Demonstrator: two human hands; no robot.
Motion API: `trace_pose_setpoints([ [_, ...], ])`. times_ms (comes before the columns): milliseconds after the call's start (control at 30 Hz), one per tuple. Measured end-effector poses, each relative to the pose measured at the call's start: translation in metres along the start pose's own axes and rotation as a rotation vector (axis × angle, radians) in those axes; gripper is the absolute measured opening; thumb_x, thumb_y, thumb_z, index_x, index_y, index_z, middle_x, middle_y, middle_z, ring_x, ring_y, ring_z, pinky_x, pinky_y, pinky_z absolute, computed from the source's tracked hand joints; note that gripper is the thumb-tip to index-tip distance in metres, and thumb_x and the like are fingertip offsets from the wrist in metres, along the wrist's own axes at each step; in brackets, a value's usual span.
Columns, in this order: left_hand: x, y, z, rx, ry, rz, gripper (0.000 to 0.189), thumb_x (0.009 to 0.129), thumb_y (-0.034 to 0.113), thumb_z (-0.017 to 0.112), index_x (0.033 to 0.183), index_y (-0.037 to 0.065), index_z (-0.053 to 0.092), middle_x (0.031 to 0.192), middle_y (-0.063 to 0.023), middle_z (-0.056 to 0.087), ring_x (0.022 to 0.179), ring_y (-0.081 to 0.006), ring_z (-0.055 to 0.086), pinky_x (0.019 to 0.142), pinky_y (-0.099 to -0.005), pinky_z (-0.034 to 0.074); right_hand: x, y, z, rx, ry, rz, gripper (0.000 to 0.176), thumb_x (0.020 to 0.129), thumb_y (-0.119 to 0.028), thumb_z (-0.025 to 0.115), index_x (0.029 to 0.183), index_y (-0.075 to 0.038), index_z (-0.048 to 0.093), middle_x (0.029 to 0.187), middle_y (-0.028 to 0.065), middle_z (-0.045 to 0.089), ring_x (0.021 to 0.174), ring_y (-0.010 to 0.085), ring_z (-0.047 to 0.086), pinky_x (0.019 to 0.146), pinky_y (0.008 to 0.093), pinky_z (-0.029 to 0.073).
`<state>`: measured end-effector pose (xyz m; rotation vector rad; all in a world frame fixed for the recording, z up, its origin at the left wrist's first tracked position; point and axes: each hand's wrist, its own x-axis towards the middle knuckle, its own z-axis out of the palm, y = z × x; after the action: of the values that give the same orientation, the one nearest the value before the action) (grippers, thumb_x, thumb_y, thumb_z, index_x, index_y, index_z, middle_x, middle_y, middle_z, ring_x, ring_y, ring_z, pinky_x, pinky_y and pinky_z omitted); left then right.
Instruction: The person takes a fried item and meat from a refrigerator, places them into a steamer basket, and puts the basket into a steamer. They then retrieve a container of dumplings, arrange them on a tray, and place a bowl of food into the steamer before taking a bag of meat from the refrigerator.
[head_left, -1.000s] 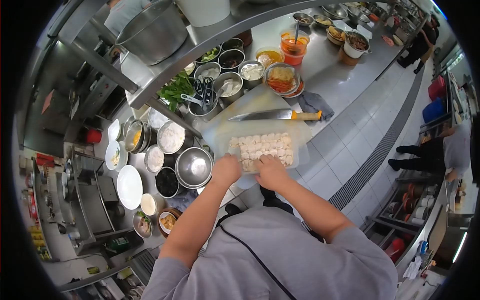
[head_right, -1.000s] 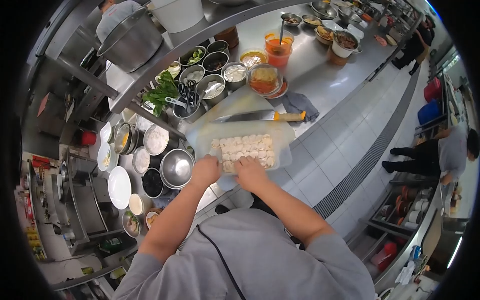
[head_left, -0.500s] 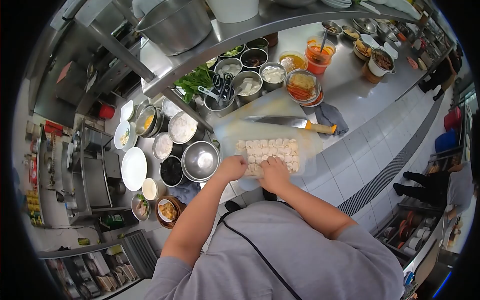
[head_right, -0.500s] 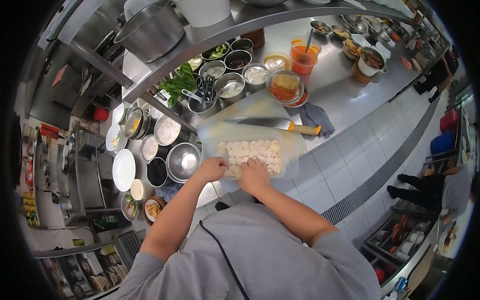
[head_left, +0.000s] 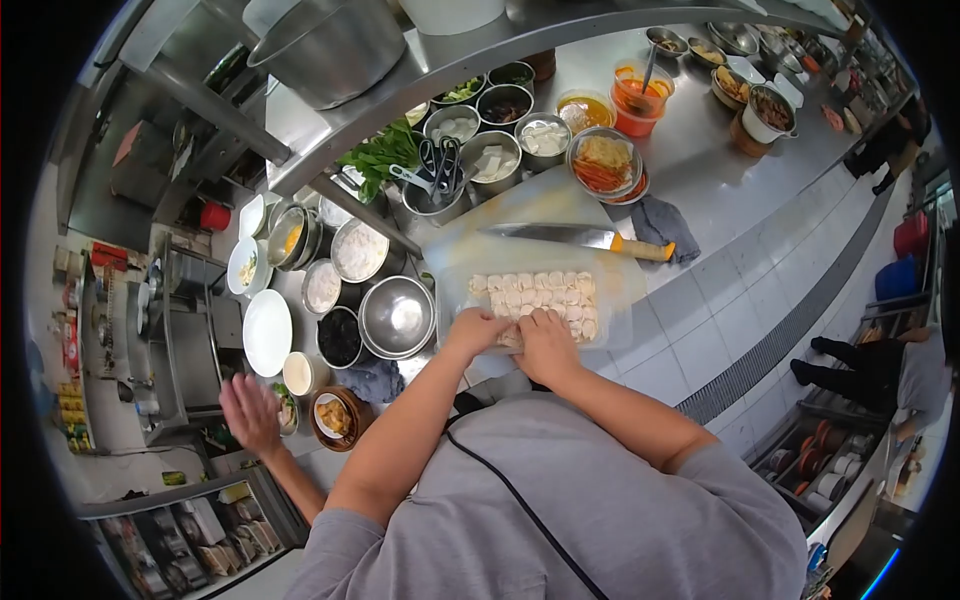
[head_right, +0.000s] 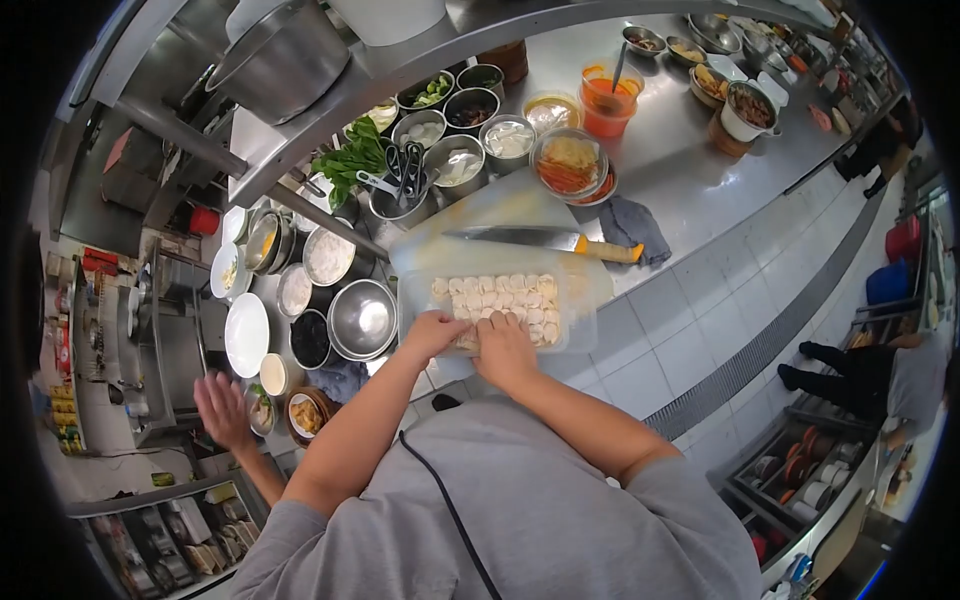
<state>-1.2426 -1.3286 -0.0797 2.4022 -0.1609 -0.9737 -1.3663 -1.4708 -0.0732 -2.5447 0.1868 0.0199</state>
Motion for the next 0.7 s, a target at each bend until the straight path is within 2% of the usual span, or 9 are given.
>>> trace_pose_setpoints([
  [33, 0.004, -0.002, 0.000, -0.256, -0.071, -0.069, 0.041, 0.077, 0.036, 0.085, 0.096, 0.003, 0.070, 0.088, -0.0099, 0.071, 0.079, -0.0224, 0.067, 0.071, -0.0365, 0.054, 0.000, 0.000, -0.001, 0.003, -0.006, 0.003, 0.048, 0.071, -0.021, 0.087, 0.110, -0.007, 0.063, 0.115, 0.0122, 0.061, 0.117, 0.0315, 0.056, 0.098, 0.0474, 0.046],
  [133, 0.008, -0.003, 0.011, -0.338, 0.004, -0.005, 0.038, 0.079, 0.026, 0.083, 0.104, 0.002, 0.066, 0.093, -0.0067, 0.067, 0.079, -0.0166, 0.062, 0.066, -0.0324, 0.052, -0.001, 0.003, -0.001, 0.032, 0.007, -0.003, 0.051, 0.069, -0.021, 0.088, 0.111, -0.007, 0.062, 0.114, 0.0126, 0.060, 0.115, 0.0328, 0.056, 0.098, 0.0466, 0.046],
  [167, 0.007, -0.002, 0.013, -0.344, 0.024, 0.011, 0.044, 0.077, 0.022, 0.077, 0.112, 0.000, 0.062, 0.098, -0.0138, 0.070, 0.084, -0.0234, 0.066, 0.069, -0.0357, 0.052, -0.001, 0.004, -0.001, 0.054, 0.028, -0.017, 0.053, 0.068, -0.020, 0.089, 0.111, -0.007, 0.062, 0.113, 0.0130, 0.060, 0.112, 0.0340, 0.056, 0.097, 0.0458, 0.046],
  [267, 0.011, -0.003, 0.015, -0.439, 0.147, -0.070, 0.052, 0.079, 0.020, 0.076, 0.122, 0.000, 0.055, 0.097, -0.0134, 0.069, 0.082, -0.0251, 0.067, 0.070, -0.0366, 0.054, 0.000, 0.005, -0.001, 0.073, 0.021, -0.010, 0.053, 0.068, -0.021, 0.089, 0.112, -0.007, 0.062, 0.114, 0.0136, 0.060, 0.113, 0.0346, 0.056, 0.098, 0.0460, 0.046],
  [367, 0.009, -0.006, 0.018, -0.294, 0.181, 0.061, 0.052, 0.084, 0.013, 0.072, 0.130, 0.003, 0.050, 0.096, -0.0099, 0.065, 0.084, -0.0191, 0.065, 0.066, -0.0364, 0.054, 0.000, 0.007, 0.000, 0.094, 0.019, -0.014, 0.053, 0.068, -0.021, 0.089, 0.112, -0.007, 0.062, 0.113, 0.0143, 0.061, 0.113, 0.0350, 0.056, 0.098, 0.0459, 0.046],
  [500, 0.000, -0.003, 0.009, -0.254, 0.119, 0.106, 0.051, 0.088, 0.016, 0.072, 0.131, 0.002, 0.048, 0.096, -0.0114, 0.066, 0.083, -0.0204, 0.066, 0.070, -0.0370, 0.055, 0.002, 0.010, -0.002, 0.127, 0.025, -0.038, 0.052, 0.068, -0.021, 0.088, 0.111, -0.006, 0.062, 0.111, 0.0150, 0.062, 0.112, 0.0355, 0.057, 0.097, 0.0460, 0.046],
  [567, 0.005, -0.015, 0.010, -0.317, 0.161, 0.118, 0.053, 0.086, 0.025, 0.077, 0.127, 0.002, 0.050, 0.103, -0.0184, 0.071, 0.091, -0.0323, 0.072, 0.078, -0.0418, 0.056, 0.001, 0.008, -0.005, 0.123, 0.009, -0.028, 0.052, 0.068, -0.020, 0.087, 0.111, -0.005, 0.062, 0.110, 0.0159, 0.062, 0.111, 0.0360, 0.057, 0.097, 0.0457, 0.047],
  [600, 0.009, -0.019, 0.015, -0.317, 0.157, 0.114, 0.053, 0.086, 0.025, 0.077, 0.127, 0.002, 0.050, 0.103, -0.0184, 0.071, 0.091, -0.0323, 0.072, 0.078, -0.0418, 0.056, -0.001, 0.009, -0.003, 0.124, 0.006, -0.023, 0.052, 0.068, -0.020, 0.087, 0.111, -0.005, 0.062, 0.110, 0.0159, 0.062, 0.111, 0.0360, 0.057, 0.097, 0.0457, 0.047],
  [700, 0.011, -0.010, 0.021, -0.034, 0.294, 0.175, 0.046, 0.088, 0.026, 0.071, 0.125, 0.005, 0.053, 0.110, -0.0237, 0.070, 0.106, -0.0420, 0.069, 0.089, -0.0460, 0.053, 0.000, 0.012, 0.000, 0.101, 0.026, -0.074, 0.051, 0.071, -0.022, 0.085, 0.113, -0.006, 0.061, 0.114, 0.0154, 0.062, 0.113, 0.0347, 0.058, 0.096, 0.0476, 0.046],
])
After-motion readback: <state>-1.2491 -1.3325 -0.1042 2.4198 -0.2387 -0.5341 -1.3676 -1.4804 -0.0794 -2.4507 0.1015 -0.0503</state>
